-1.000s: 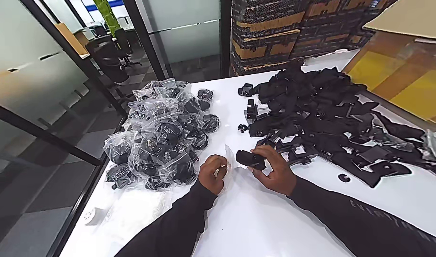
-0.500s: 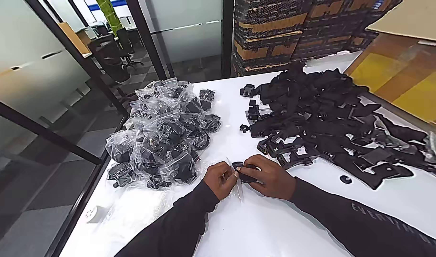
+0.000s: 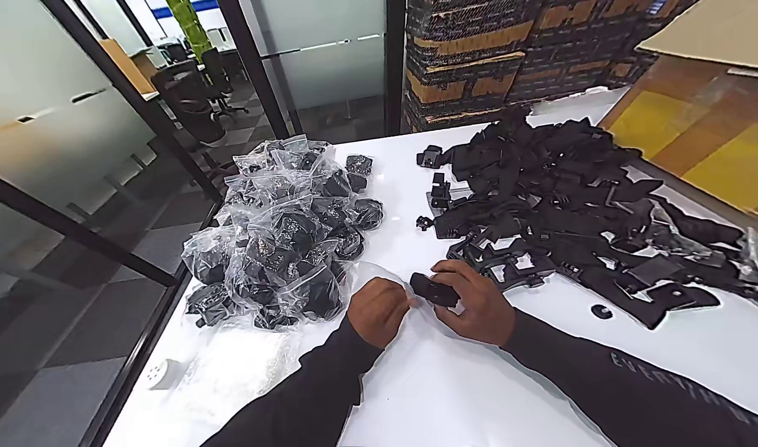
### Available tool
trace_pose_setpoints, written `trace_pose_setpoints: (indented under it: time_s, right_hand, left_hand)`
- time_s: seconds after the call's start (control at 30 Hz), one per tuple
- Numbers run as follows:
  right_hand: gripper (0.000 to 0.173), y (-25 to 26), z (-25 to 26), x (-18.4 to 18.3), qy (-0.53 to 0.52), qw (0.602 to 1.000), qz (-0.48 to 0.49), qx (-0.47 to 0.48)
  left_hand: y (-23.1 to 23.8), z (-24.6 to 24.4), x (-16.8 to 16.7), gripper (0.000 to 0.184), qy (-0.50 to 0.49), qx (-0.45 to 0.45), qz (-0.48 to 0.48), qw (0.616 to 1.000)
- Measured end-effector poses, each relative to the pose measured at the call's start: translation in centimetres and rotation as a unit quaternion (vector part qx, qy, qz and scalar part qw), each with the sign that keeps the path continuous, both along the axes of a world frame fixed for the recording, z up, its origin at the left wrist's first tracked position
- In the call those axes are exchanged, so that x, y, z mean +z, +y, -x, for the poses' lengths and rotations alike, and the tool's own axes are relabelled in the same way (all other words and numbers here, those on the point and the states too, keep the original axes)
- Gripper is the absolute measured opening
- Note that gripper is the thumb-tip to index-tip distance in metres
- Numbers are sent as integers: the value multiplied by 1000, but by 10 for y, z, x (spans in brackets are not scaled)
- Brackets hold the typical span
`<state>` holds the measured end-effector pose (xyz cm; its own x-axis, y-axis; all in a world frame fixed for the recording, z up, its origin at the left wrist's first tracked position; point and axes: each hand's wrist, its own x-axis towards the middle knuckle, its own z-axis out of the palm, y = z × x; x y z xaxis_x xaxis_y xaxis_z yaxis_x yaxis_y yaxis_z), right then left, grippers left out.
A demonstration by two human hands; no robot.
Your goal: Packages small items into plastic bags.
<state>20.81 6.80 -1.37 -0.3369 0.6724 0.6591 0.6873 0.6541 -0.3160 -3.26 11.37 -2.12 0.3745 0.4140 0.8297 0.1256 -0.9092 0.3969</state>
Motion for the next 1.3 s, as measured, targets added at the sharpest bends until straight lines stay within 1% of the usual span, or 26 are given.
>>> trace_pose_setpoints:
  time_s: [0.07,0.13,0.23,0.37,0.47,0.57,0.73,0.77,0.9,1.0,1.07,1.3]
  right_hand:
    - [38,-1,0,1,1,1000,-2,7]
    - [38,-1,0,0,1,1000,-8,12]
    - [38,-2,1,0,5,1000,-20,17]
    - [42,-1,2,-2,10,999,-32,34]
    - [47,-1,2,-1,-18,999,-31,28]
    - [44,0,2,0,-50,999,-11,16]
    - [44,-1,4,1,-72,997,11,-6]
    - [43,-1,4,1,-68,997,18,-6]
    - [27,-1,7,0,-39,999,9,-7]
    - [28,-1,9,-2,-25,1000,-5,-5]
    - [26,-2,10,0,-37,999,1,-12]
    - [26,-3,14,4,-77,997,17,-27]
  left_hand:
    - [-1,-2,-1,14,24,-8,-50,998]
    - [-3,-3,0,11,45,-16,-63,997]
    - [-6,-4,1,15,75,-17,-13,997]
    - [-7,-4,0,15,53,-18,76,996]
    - [-6,-3,-2,13,48,-5,131,990]
    - [-4,-2,-3,16,40,-1,167,985]
    - [-2,-1,-1,17,7,18,186,982]
    - [-2,-1,-1,16,0,20,189,982]
    - [-3,-1,-1,16,-16,32,190,981]
    - [-3,-2,0,18,-32,33,181,982]
    - [-3,-2,1,19,-39,33,178,983]
    - [0,-1,-5,16,0,25,202,979]
